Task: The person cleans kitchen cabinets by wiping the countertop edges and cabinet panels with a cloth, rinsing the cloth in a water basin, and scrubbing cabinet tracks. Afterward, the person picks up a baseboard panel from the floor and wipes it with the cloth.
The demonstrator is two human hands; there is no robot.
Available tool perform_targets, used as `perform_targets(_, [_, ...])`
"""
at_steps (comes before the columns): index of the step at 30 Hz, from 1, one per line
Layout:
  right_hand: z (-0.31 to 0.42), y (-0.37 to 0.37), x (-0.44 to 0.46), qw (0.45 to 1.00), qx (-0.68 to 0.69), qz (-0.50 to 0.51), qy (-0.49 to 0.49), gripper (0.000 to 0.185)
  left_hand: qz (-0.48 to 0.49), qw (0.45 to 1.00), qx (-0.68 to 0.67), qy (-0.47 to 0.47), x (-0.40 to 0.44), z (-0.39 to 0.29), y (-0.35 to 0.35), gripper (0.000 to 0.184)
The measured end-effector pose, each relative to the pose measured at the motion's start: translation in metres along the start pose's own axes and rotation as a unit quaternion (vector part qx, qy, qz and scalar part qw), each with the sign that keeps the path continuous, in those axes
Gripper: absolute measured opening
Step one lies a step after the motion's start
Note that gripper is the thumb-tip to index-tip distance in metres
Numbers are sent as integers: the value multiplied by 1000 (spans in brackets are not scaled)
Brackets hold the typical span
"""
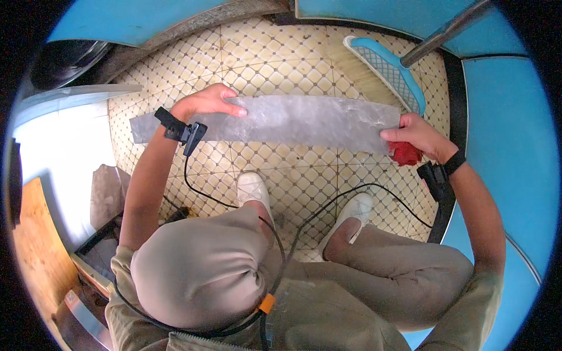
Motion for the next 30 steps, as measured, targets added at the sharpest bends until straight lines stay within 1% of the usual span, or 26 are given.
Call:
perform_targets(2, [14,8,-9,1000,-10,1,7,39,-4,1000,3,13,-2,1,-1,55])
perform_targets(4, [27,22,-19,999,37,14,-36,37,-6,1000,-9,22,-6,-3,-1,54])
perform_targets(5, [28,23,-21,998,34,15,-41,37,-2,999,-22,33,-7,-4,-1,54])
perform_targets(7, [28,17,-23,999,43,6,-31,36,-19,998,-31,44,-6,2,-4,52])
perform_targets(8, [31,12,-24,999,36,17,-8,38,-17,999,-11,39,-7,1,-8,52])
perform_targets(9, [37,8,-25,999,31,18,-14,38,-16,999,7,33,-9,0,-12,52])
perform_targets(10, [45,7,-29,998,40,22,-31,39,-7,999,34,5,-11,1,-17,42])
perform_targets(11, [55,9,-31,997,48,27,-49,41,-13,999,34,1,-17,-2,-23,42])
perform_targets(12, [65,14,-30,988,98,22,-115,46,-9,1000,2,17,-24,-7,-26,46])
perform_targets(13, [75,17,-30,988,97,28,-117,46,-4,999,-31,34,-30,-12,-28,51])
perform_targets(15, [101,19,-36,980,123,45,-148,51,-2,998,-56,42,-45,-21,-35,50])
perform_targets(17, [112,13,-36,982,112,42,-146,51,3,995,-79,55,-50,-21,-42,49])
perform_targets(19, [119,10,-36,987,68,51,-136,52,8,998,-52,36,-50,-15,-46,39])
perform_targets(20, [121,11,-35,987,68,51,-135,52,-16,998,-41,47,-52,-16,-46,47])
perform_targets(21, [123,14,-35,988,61,34,-139,55,-15,998,-42,47,-53,-17,-43,47])
perform_targets(23, [122,13,-35,988,55,20,-142,58,-71,995,-19,63,-61,-24,-41,45])
perform_targets(26, [119,11,-34,987,48,27,-152,55,-79,994,-52,47,-65,-35,-42,43])
perform_targets(27, [123,10,-37,985,47,-4,-164,54,-78,995,-54,43,-64,-39,-44,43])
perform_targets(28, [127,11,-40,983,47,-32,-176,53,-84,993,-59,62,-63,-45,-48,38])
perform_targets(29, [131,14,-39,983,51,-23,-175,53,-91,991,-65,77,-65,-50,-53,32])
perform_targets(30, [137,16,-40,980,49,-19,-191,52,-68,993,-66,66,-65,-58,-59,32])
Point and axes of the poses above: each hand's wrist, its own x-axis towards the middle knuckle, its own y-axis out of the palm, z = x × y, the point moved 4 cm from there along x, towards the middle knuckle, and after that the axes turned 14 degrees about z, right-handed, at the moved point
